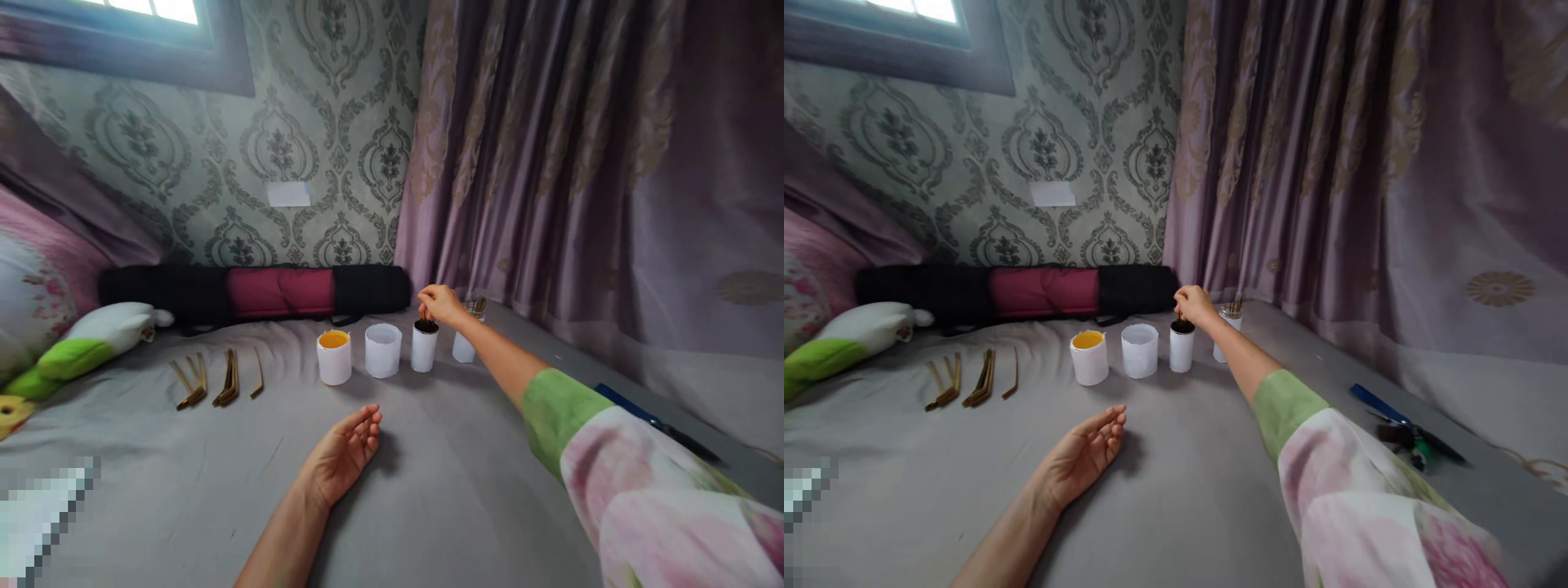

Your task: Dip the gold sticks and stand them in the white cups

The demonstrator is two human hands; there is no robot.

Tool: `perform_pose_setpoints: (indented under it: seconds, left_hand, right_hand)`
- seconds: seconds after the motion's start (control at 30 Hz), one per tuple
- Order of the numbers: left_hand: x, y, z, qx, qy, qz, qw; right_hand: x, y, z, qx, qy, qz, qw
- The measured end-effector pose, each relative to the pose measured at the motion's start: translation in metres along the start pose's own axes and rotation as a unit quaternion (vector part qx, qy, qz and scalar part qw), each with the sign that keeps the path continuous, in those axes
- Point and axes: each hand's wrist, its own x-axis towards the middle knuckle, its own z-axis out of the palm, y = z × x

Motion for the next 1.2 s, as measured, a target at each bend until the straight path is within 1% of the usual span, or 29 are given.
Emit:
perform_pose_setpoints:
  seconds: [0.27, 0.43, 0.6, 1.2]
  left_hand:
    - [-0.002, -0.001, 0.001, 0.000, -0.001, -0.002, 1.000]
    - [-0.002, -0.001, 0.000, 0.003, -0.005, 0.000, 1.000]
    - [0.000, 0.000, 0.000, 0.003, -0.007, -0.002, 1.000]
    - [0.001, 0.000, -0.003, -0.001, -0.005, 0.001, 1.000]
  right_hand:
    - [0.001, 0.002, 0.000, -0.027, 0.003, 0.032, 0.999]
    - [-0.003, 0.001, -0.004, -0.062, 0.009, 0.039, 0.997]
    - [-0.008, -0.004, -0.010, -0.096, 0.029, 0.060, 0.993]
    - [-0.010, -0.005, -0.011, -0.082, 0.019, 0.066, 0.994]
